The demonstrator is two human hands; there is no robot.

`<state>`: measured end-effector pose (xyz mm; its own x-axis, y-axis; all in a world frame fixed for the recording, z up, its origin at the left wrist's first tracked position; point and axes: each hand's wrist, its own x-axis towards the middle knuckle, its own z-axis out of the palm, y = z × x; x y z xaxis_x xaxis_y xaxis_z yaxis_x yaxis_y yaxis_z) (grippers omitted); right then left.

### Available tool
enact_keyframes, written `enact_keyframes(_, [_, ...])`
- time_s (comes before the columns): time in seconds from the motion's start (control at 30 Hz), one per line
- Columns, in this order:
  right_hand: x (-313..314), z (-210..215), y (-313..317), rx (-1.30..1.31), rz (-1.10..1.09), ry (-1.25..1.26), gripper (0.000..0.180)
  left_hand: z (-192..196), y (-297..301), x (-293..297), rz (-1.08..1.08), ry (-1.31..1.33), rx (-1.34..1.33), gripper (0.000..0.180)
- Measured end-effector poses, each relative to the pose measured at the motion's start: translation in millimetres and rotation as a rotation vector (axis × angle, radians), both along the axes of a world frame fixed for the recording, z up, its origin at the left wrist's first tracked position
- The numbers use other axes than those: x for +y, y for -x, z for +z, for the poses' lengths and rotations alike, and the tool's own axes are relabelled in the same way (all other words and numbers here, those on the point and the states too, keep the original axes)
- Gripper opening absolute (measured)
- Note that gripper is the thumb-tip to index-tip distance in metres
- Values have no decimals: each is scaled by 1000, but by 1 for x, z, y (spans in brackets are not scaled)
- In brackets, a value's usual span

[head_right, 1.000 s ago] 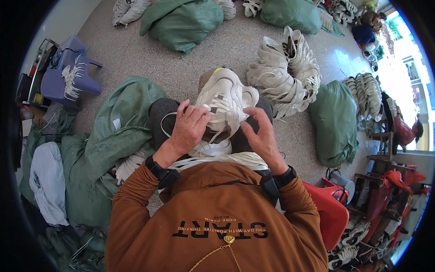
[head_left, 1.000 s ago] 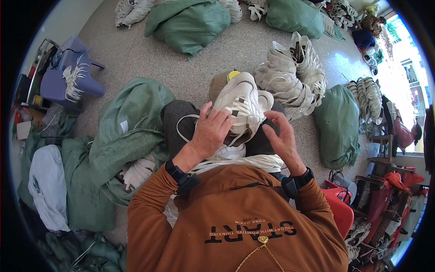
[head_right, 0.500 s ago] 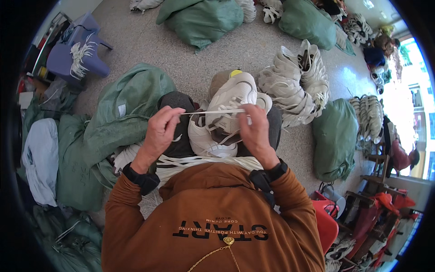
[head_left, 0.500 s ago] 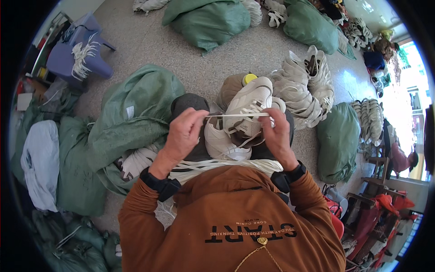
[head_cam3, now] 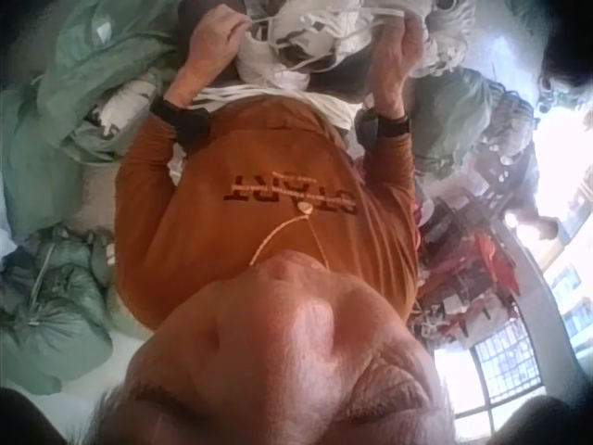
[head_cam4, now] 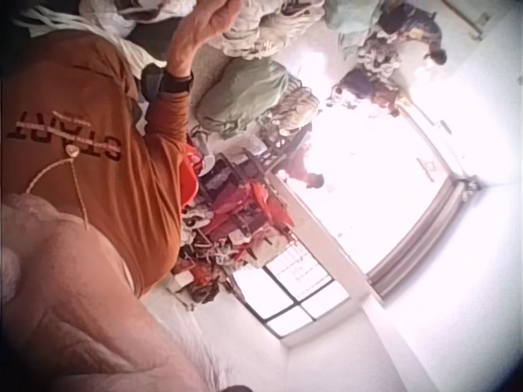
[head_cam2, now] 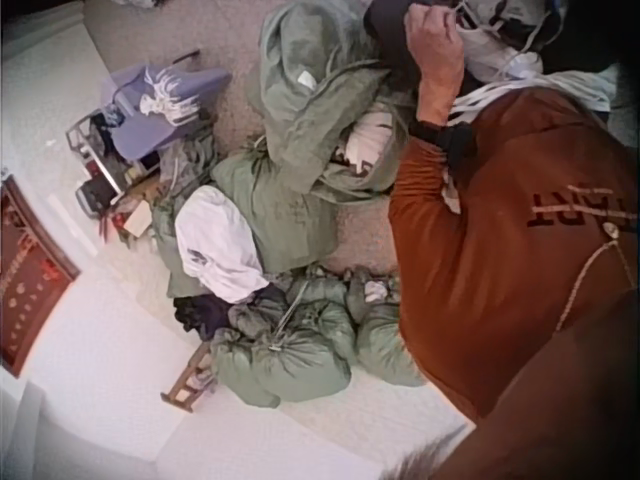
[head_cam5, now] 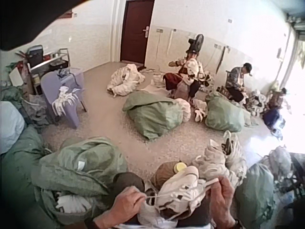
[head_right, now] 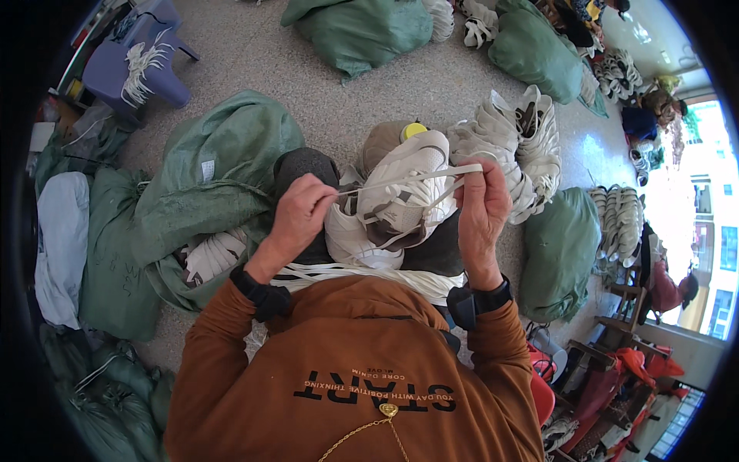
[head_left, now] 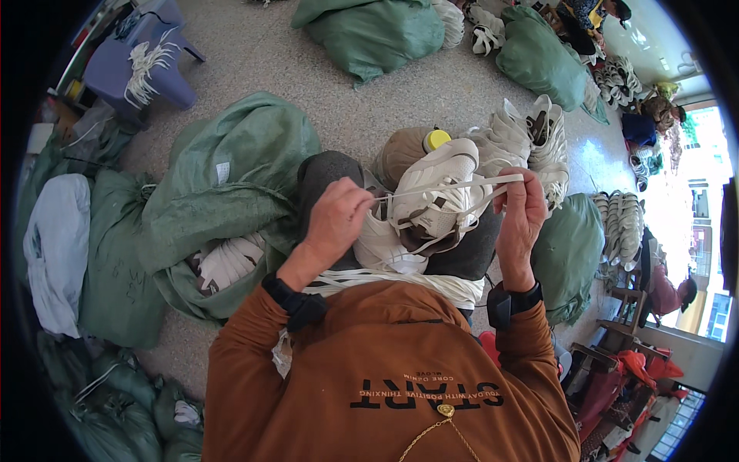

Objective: The recorder is lacing white sneakers in a factory setting.

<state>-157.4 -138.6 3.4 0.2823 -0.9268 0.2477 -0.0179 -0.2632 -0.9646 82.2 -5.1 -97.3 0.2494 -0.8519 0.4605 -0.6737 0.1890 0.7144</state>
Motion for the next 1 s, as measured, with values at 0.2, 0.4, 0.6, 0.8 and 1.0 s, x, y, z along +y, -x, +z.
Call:
enact_keyframes(0.2, [-3,25,-25,16,179,-78,21,6,37,-27,-184,-320,703,6])
enact_keyframes(0.4, [-4,18,-33,66,267,-120,18,4,43,-36,-241,-320,829,10])
enact_keyframes(0.6, [-7,21,-21,120,282,-252,25,10,44,-37,-146,-195,322,7])
enact_keyframes(0.8, [-7,35,-47,86,332,-192,21,15,51,-38,-199,55,-307,3])
enact_keyframes(1.0, [-6,34,-83,258,402,-54,13,8,56,-28,-146,26,-199,10])
